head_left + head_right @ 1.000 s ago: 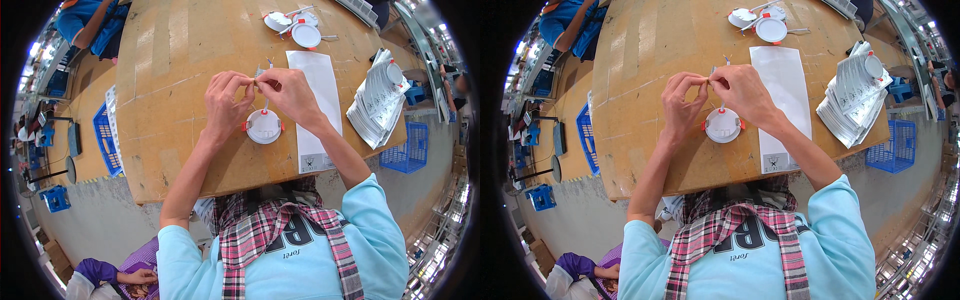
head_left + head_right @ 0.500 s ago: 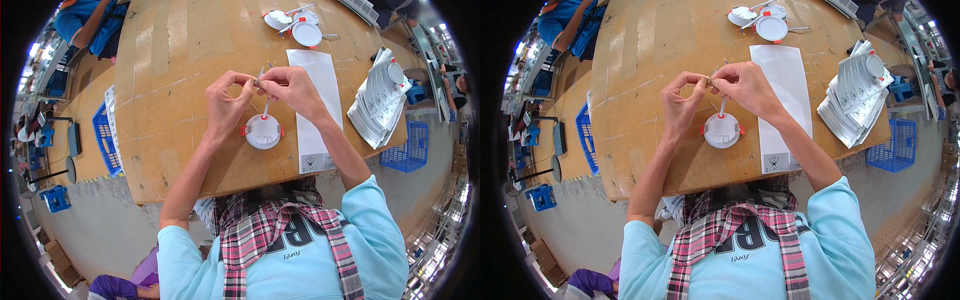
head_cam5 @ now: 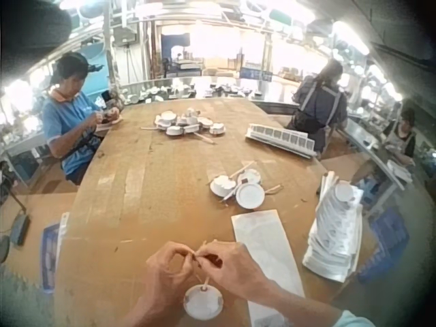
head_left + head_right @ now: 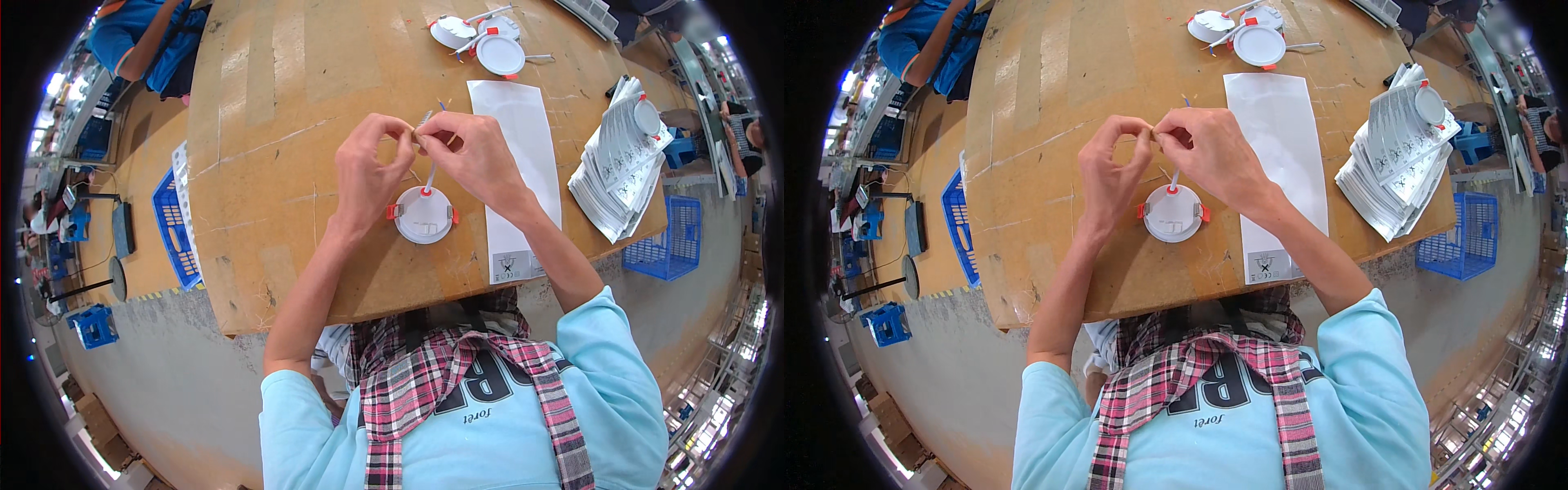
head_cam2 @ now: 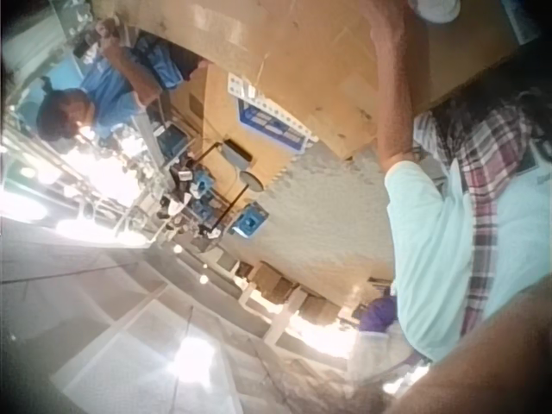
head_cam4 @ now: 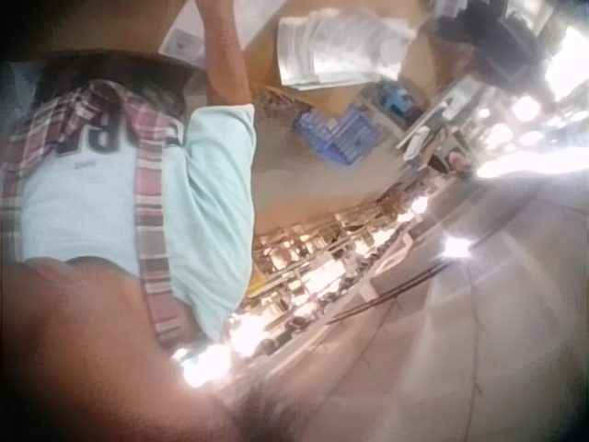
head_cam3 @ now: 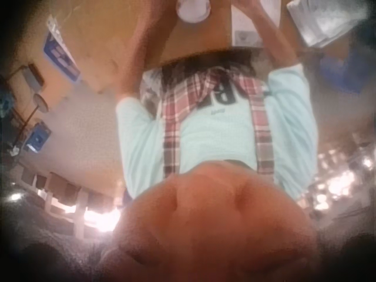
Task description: The recorder is assembling small LED light panels by applying adhesive labels and connecting wires.
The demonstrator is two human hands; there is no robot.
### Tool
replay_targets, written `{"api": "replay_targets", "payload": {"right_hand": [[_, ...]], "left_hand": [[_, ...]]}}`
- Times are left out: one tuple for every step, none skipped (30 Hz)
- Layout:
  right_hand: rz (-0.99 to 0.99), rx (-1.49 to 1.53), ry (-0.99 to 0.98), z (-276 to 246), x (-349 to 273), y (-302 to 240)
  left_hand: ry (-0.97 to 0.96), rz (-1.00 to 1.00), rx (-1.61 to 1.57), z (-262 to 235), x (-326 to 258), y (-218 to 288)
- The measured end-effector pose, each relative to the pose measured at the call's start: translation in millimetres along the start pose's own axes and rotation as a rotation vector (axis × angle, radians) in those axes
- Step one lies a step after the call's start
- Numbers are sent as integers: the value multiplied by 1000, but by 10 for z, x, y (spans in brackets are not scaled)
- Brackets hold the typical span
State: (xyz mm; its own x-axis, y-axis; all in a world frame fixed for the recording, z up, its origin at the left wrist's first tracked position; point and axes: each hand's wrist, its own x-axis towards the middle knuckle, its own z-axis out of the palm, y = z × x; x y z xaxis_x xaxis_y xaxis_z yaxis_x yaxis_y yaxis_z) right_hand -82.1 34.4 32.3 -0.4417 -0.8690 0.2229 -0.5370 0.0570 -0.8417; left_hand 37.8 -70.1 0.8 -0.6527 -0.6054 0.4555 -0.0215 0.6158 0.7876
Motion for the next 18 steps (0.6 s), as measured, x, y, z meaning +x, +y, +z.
{"api": "replay_targets", "payload": {"right_hand": [[-1,0,1,6,-6,-31],[-15,-4,-19,14,-16,-87],[-28,-8,-39,18,-28,-129],[-30,-7,-38,18,-41,-154],[-55,-45,-25,13,-53,-172],[-80,-83,-13,7,-55,-177],[-81,-83,-12,-4,-55,-163],[-34,-55,76,-29,-66,-136],[14,-27,163,-54,-76,-102],[14,-27,162,-81,-69,-46],[97,-7,201,-115,-45,28],[180,13,239,-146,-18,100],[240,52,162,-172,8,158],[239,53,163,-128,23,212],[261,131,122,-61,37,262],[281,209,81,-20,51,285],[279,212,78,1,75,281],[282,302,16,17,99,274]], "left_hand": [[-6,-202,-221,3,-1,10],[-5,-201,-219,-12,11,-4],[41,-311,-411,-29,28,-31],[87,-421,-604,-39,36,-51],[86,-419,-604,-32,29,-66],[56,-407,-554,-23,17,-85],[27,-396,-504,-18,14,-97],[27,-395,-505,-16,24,-89],[-16,-454,-464,-17,39,-76],[-59,-512,-422,-16,50,-71],[-60,-511,-421,-15,58,-69],[-58,-532,-445,-17,67,-70],[-57,-554,-469,-20,78,-71],[-57,-553,-467,-22,75,-91],[-69,-552,-498,-17,65,-125],[-82,-551,-529,-13,57,-156],[-78,-552,-525,-16,51,-194],[-81,-566,-575,-22,48,-228]]}}
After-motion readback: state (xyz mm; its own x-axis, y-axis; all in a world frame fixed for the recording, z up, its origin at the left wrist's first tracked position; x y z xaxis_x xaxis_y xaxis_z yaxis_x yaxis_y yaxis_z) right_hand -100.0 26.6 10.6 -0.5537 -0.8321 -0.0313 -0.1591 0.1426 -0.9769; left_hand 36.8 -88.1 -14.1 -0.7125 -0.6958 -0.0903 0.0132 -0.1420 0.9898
